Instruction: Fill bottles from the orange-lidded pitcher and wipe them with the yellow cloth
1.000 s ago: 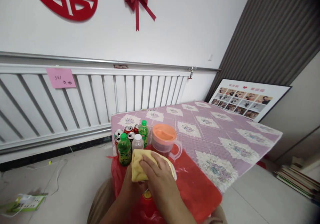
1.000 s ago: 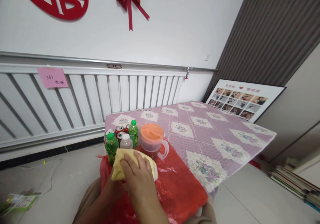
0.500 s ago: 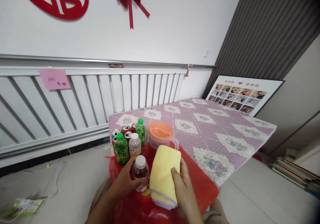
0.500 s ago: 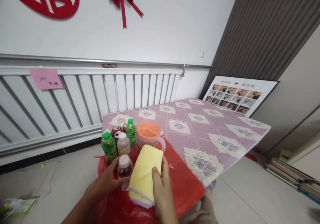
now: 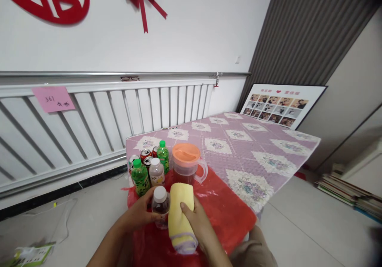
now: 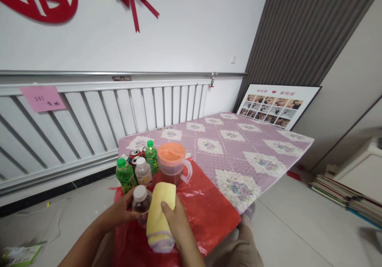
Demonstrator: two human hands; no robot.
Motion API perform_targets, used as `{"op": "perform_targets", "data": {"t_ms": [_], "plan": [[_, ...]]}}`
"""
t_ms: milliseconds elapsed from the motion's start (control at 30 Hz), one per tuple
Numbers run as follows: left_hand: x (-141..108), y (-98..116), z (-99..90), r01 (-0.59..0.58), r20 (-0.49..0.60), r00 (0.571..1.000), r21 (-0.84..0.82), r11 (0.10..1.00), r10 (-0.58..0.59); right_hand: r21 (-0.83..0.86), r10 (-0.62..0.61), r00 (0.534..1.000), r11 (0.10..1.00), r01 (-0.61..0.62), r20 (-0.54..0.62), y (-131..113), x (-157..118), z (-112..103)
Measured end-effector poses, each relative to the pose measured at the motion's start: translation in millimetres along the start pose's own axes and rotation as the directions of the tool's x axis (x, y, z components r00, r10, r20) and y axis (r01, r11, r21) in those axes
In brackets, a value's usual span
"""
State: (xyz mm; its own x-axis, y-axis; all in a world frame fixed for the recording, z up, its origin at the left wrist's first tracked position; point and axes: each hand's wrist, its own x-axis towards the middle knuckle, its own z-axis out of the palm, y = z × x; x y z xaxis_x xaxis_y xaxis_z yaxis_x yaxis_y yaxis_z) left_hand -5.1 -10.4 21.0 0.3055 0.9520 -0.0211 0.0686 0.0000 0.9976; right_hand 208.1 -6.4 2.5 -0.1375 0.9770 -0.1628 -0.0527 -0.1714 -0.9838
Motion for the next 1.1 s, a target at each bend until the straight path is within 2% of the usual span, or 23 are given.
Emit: {"op": "perform_targets", "data": {"t_ms": [100,233,367,467,567,700,767,833,967,1033,1100], "plan": [[-1,-1,-1.6,-0.015,0.011,1.0,0.013,1.0,0.015,-0.191,-0.064,0.998,0.98,0.06,-0.014,3,3,-12],[-1,-5,-0.4,-0.012,0.007,1.0,-0.01,1.0,0.012,-0.226,-0.123,0.992,0.966,0.122,0.011,-11,9,-20],[0,-11,4.4,-0.013,-0.02,1.0,-0.006,1.0,0.012,-0.078,-0.098,0.987,0.991,0.108,0.126,-34,17,-19],[1,-15,13.4,-0.06,-0.163,0.985,0.033,0.998,0.065,0.069,-0.092,0.966,0.995,0.077,0.243,-39,24,-14],[1,-14,24.8,-0.097,-0.333,0.937,0.051,0.994,0.108,0.118,-0.083,0.957,0.992,0.051,0.28,-30,31,-12],[-2,-9,34.8,0.009,-0.56,0.82,0.219,0.976,0.118,0.022,-0.052,0.956,0.999,0.048,0.288,-8,38,-21],[-3,-4,37.3,0.059,-0.623,0.769,0.292,0.954,0.143,-0.068,-0.059,0.956,0.994,0.082,0.288,0,40,-27],[-4,1,39.5,0.094,-0.651,0.743,0.335,0.938,0.158,-0.139,-0.064,0.955,0.984,0.108,0.288,5,40,-32],[-2,13,43.0,0.099,-0.629,0.76,0.363,0.926,0.165,-0.155,-0.054,0.963,0.983,0.098,0.264,1,37,-37],[-2,18,42.0,0.07,-0.585,0.796,0.349,0.935,0.159,-0.049,-0.011,0.963,0.998,0.025,0.27,-4,33,-37],[-2,23,38.5,0.038,-0.507,0.85,0.327,0.944,0.142,0.119,0.053,0.955,0.989,-0.091,0.293,-9,29,-35]]}}
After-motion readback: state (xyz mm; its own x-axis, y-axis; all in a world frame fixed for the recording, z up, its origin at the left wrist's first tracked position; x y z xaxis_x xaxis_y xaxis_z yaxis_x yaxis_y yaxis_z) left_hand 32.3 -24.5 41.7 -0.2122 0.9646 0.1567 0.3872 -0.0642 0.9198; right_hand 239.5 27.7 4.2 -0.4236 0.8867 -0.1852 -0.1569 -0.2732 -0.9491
